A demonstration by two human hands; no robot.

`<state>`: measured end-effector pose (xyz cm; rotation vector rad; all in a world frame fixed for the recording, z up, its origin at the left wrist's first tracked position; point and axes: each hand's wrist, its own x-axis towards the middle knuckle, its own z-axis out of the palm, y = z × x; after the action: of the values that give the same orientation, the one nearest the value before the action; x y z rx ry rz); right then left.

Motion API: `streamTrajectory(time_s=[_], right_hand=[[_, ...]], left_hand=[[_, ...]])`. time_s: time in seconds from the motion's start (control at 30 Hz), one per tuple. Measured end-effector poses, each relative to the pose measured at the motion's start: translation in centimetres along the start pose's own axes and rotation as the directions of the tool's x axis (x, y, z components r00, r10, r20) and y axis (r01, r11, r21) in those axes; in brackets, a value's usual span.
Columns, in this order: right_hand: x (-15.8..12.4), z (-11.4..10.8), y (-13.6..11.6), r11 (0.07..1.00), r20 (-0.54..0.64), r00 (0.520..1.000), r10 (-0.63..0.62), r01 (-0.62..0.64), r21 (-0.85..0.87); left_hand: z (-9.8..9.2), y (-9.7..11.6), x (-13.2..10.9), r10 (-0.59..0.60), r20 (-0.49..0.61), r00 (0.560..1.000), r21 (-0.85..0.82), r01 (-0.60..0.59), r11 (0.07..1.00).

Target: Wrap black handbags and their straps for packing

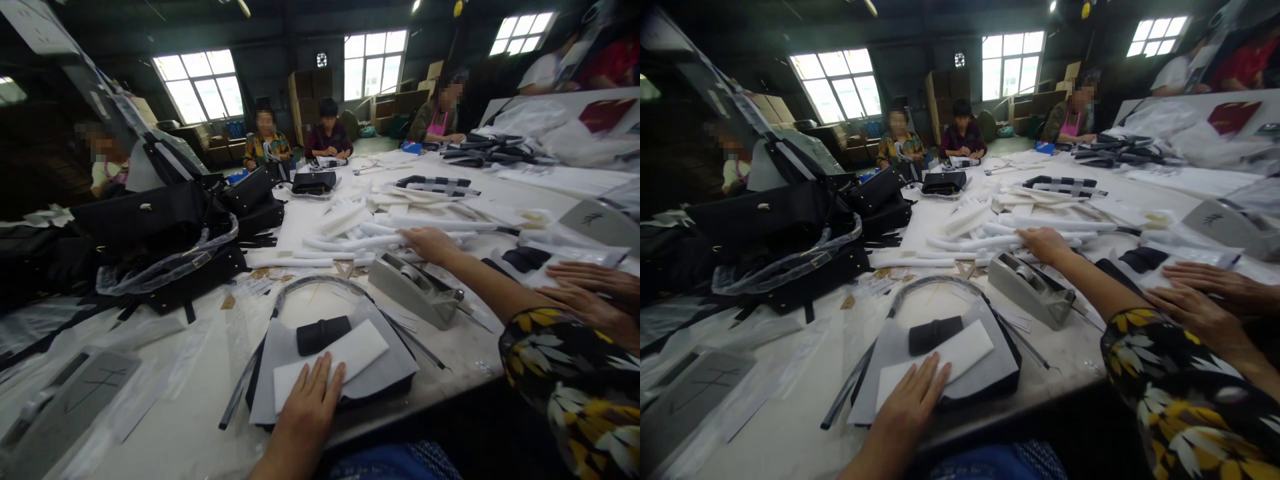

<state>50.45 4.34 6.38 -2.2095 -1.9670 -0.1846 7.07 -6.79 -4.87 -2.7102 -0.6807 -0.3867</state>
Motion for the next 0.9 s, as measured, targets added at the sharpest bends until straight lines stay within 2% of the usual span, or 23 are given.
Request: streamTrajectory(time_s=[0.1, 0.17, 0.23, 0.33, 0.43, 0.57, 0.67, 0.8, 0.9], right_hand=[[-4.2, -2.3, -1.6, 0.994, -0.208, 0.978, -0.027, 0.049, 0.099], [-8.5, -3.6, -3.7, 0.963, -0.317, 0.942, -0.111, 0.181, 0.200], [-13.2, -4.3, -6.3, 0.850, -0.389, 0.878, -0.278, 0.414, 0.327], [-19.7, -3.8, -10.5, 0.687, -0.310, 0.816, -0.487, 0.578, 0.440], [-24.0, -1.4, -13.8, 0.717, -0.337, 0.795, -0.505, 0.604, 0.348], [-26.0, 2.7, -16.8, 0.827, -0.472, 0.772, -0.426, 0.544, 0.144], [-25.6, 4.9, -18.5, 0.853, -0.557, 0.748, -0.362, 0.507, 0.127], [-24.7, 6.5, -20.0, 0.862, -0.633, 0.713, -0.302, 0.488, 0.138], [-24.5, 7.5, -20.5, 0.860, -0.637, 0.709, -0.302, 0.491, 0.138]], left_hand=[[-0.8, -1.1, 0.9, 0.017, 0.034, 0.999, -0.075, -0.014, 0.997], [-1.3, -1.6, 1.4, -0.010, 0.087, 0.996, -0.169, 0.024, 0.985], [-1.8, -2.0, 1.7, -0.026, 0.158, 0.987, -0.263, 0.067, 0.963], [-2.6, -2.4, 2.2, -0.036, 0.218, 0.975, -0.331, 0.108, 0.937], [-3.7, -2.6, 2.8, -0.029, 0.281, 0.959, -0.370, 0.136, 0.919], [-4.8, -2.7, 3.5, -0.030, 0.371, 0.928, -0.412, 0.193, 0.891], [-5.3, -2.7, 3.6, -0.037, 0.397, 0.917, -0.433, 0.223, 0.873], [-5.8, -2.4, 3.2, -0.078, 0.368, 0.927, -0.467, 0.256, 0.846], [-5.8, -2.0, 2.9, -0.105, 0.325, 0.940, -0.499, 0.265, 0.825]])
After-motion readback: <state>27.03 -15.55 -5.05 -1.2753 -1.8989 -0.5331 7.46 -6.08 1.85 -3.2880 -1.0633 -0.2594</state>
